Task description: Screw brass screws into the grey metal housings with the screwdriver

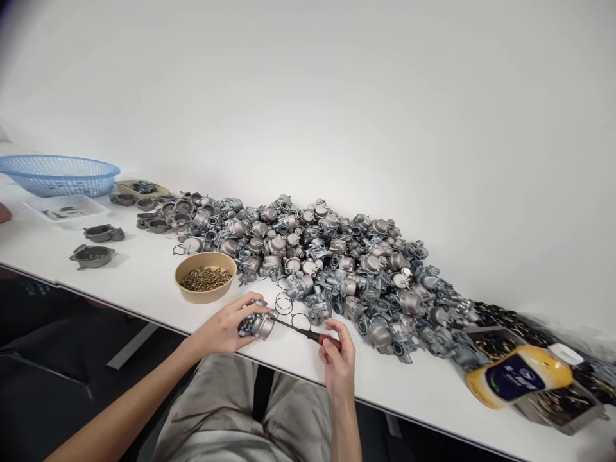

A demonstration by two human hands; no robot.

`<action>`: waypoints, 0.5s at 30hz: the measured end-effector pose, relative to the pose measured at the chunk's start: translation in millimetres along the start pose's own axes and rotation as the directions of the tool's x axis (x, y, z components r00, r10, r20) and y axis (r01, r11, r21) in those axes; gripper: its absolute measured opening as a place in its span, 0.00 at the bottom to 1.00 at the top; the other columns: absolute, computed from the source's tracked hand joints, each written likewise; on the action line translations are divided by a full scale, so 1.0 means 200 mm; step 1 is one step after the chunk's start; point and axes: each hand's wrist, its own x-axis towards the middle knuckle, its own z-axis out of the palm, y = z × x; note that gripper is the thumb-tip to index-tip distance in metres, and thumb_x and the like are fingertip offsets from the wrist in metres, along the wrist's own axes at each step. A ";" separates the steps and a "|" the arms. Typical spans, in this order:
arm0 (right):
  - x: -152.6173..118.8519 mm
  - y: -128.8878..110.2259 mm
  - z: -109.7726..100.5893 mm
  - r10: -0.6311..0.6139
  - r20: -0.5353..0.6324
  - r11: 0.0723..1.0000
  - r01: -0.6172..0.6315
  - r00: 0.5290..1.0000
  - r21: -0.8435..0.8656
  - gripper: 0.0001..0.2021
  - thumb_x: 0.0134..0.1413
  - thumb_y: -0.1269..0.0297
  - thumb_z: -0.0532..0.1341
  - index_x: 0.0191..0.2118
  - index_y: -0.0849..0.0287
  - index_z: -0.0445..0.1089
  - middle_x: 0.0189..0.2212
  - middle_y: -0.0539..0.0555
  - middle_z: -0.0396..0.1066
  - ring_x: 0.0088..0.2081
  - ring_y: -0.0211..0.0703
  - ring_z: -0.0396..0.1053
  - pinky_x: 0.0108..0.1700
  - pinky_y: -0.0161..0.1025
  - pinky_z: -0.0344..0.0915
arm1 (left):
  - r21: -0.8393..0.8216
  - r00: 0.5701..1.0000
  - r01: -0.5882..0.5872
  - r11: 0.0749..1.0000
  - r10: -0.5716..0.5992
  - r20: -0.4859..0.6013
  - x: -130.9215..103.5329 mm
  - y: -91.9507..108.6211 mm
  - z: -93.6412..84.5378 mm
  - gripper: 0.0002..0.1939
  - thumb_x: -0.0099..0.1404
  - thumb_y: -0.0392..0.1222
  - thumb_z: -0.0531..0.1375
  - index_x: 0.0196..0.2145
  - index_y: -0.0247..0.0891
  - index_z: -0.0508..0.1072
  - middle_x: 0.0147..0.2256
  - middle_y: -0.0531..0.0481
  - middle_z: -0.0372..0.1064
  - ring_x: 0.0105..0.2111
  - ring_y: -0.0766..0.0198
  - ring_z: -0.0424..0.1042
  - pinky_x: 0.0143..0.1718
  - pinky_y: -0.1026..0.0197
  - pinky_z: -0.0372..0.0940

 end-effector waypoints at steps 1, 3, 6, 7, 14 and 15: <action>0.00 -0.01 0.00 -0.002 0.004 1.000 0.002 1.000 0.020 0.19 0.48 0.56 0.71 0.45 0.55 0.73 0.37 0.52 0.66 0.24 0.31 0.57 0.22 0.31 0.52 | 0.001 1.000 -0.001 1.000 0.001 0.003 0.00 0.00 0.00 0.26 0.60 0.38 0.66 0.56 0.44 0.67 0.57 0.39 0.61 0.56 0.50 0.67 0.56 0.52 0.64; 0.00 -0.01 0.01 0.030 0.009 0.999 -0.030 0.999 0.021 0.17 0.48 0.56 0.71 0.42 0.56 0.73 0.32 0.50 0.64 0.21 0.29 0.52 0.21 0.30 0.48 | -0.008 1.000 0.008 1.000 -0.008 0.009 0.00 0.00 0.00 0.26 0.60 0.38 0.67 0.55 0.43 0.67 0.57 0.39 0.61 0.55 0.50 0.67 0.56 0.52 0.64; 0.02 0.01 0.01 0.095 -0.041 0.993 -0.098 0.995 -0.059 0.17 0.51 0.50 0.70 0.37 0.59 0.72 0.23 0.49 0.61 0.20 0.30 0.48 0.20 0.30 0.43 | -0.021 0.999 0.032 0.999 -0.031 0.017 0.00 0.00 0.00 0.26 0.59 0.38 0.67 0.54 0.42 0.67 0.57 0.39 0.61 0.56 0.50 0.66 0.55 0.52 0.64; 0.02 0.03 0.01 0.097 -0.062 0.990 -0.102 0.993 -0.095 0.18 0.52 0.48 0.68 0.37 0.60 0.72 0.22 0.49 0.61 0.20 0.30 0.49 0.20 0.30 0.43 | -0.021 0.999 0.038 0.999 -0.037 0.017 0.00 0.00 0.00 0.27 0.59 0.38 0.67 0.54 0.42 0.67 0.57 0.39 0.60 0.56 0.50 0.66 0.56 0.52 0.64; 0.01 0.03 -0.01 -0.005 0.001 1.000 0.005 1.000 -0.026 0.20 0.49 0.54 0.71 0.46 0.55 0.70 0.34 0.51 0.67 0.21 0.29 0.52 0.21 0.31 0.49 | -0.011 0.999 0.030 1.000 -0.029 0.023 0.00 0.00 0.00 0.27 0.58 0.36 0.67 0.55 0.43 0.66 0.58 0.40 0.60 0.56 0.50 0.66 0.56 0.53 0.63; 0.01 0.03 0.00 0.007 0.000 1.000 -0.007 1.000 -0.024 0.20 0.48 0.54 0.71 0.45 0.56 0.70 0.34 0.51 0.67 0.21 0.29 0.51 0.21 0.31 0.47 | -0.015 0.999 0.032 0.999 -0.032 0.022 0.00 0.00 0.00 0.27 0.58 0.36 0.67 0.55 0.43 0.66 0.58 0.40 0.60 0.56 0.50 0.66 0.56 0.53 0.63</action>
